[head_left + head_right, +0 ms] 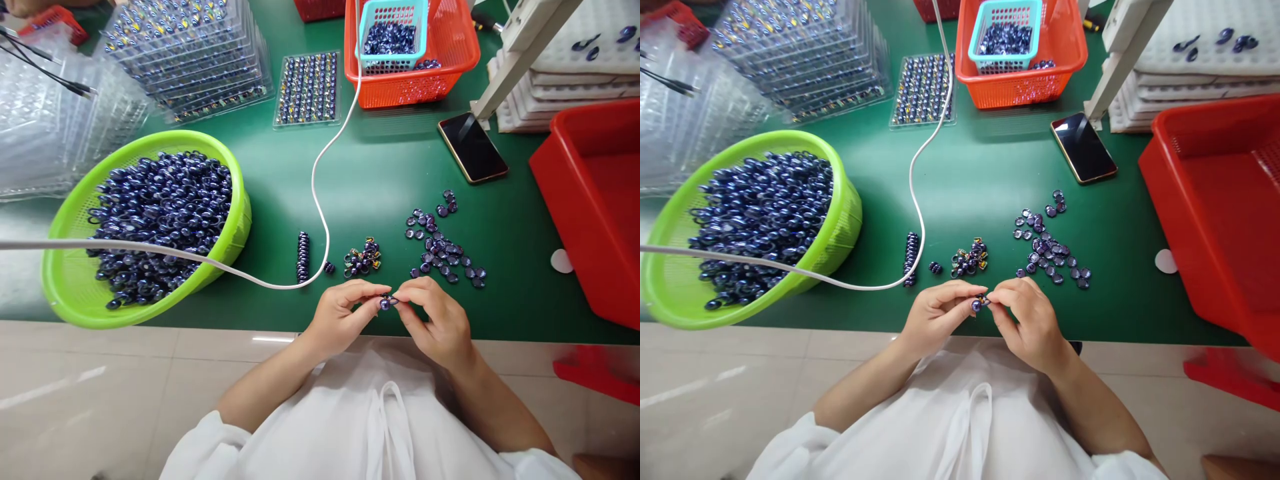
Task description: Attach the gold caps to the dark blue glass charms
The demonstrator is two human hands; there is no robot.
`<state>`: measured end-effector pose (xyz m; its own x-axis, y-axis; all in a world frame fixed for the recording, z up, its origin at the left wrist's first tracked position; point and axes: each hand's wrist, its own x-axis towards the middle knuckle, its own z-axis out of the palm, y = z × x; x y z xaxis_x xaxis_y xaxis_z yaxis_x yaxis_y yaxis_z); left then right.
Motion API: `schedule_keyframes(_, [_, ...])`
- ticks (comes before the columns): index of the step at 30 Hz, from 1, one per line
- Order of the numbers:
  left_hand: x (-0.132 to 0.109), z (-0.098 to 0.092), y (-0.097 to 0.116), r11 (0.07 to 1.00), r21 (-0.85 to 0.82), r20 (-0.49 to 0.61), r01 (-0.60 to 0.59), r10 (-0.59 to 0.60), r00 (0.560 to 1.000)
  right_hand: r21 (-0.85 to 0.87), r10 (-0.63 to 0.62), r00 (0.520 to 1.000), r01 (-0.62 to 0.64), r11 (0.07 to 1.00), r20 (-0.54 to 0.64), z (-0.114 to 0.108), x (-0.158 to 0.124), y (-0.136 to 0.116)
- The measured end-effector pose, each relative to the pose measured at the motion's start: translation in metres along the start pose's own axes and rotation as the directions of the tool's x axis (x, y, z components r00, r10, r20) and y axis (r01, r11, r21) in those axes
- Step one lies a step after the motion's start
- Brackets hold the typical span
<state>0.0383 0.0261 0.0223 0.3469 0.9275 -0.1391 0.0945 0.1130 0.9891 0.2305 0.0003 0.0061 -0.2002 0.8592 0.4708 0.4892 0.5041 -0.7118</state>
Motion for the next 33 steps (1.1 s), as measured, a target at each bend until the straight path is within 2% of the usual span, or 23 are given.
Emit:
schedule_keyframes(12, [0.001,-0.001,-0.001,0.996,0.067,0.014,-0.062,0.061,0.998,0.001,0.003,1.000,-0.003,1.000,-0.008,0.000,0.000,0.001])
schedule_keyframes(17, [0.001,-0.001,-0.002,0.974,0.135,0.040,-0.183,0.179,0.983,-0.032,0.014,1.000,-0.014,0.999,-0.011,0.002,-0.002,-0.001])
schedule_keyframes(21, [0.001,0.000,-0.002,0.964,0.160,0.029,-0.213,0.211,0.977,-0.097,0.018,0.999,-0.021,0.995,-0.026,0.004,-0.001,-0.004])
schedule_keyframes(28, [-0.003,0.007,-0.002,0.953,0.190,-0.056,-0.235,0.250,0.967,0.030,0.221,0.975,-0.220,0.975,-0.019,0.002,0.004,-0.011])
schedule_keyframes(33, [-0.004,0.011,-0.001,0.945,0.202,-0.057,-0.256,0.272,0.961,0.054,0.285,0.958,-0.283,0.958,-0.035,0.003,0.003,-0.016])
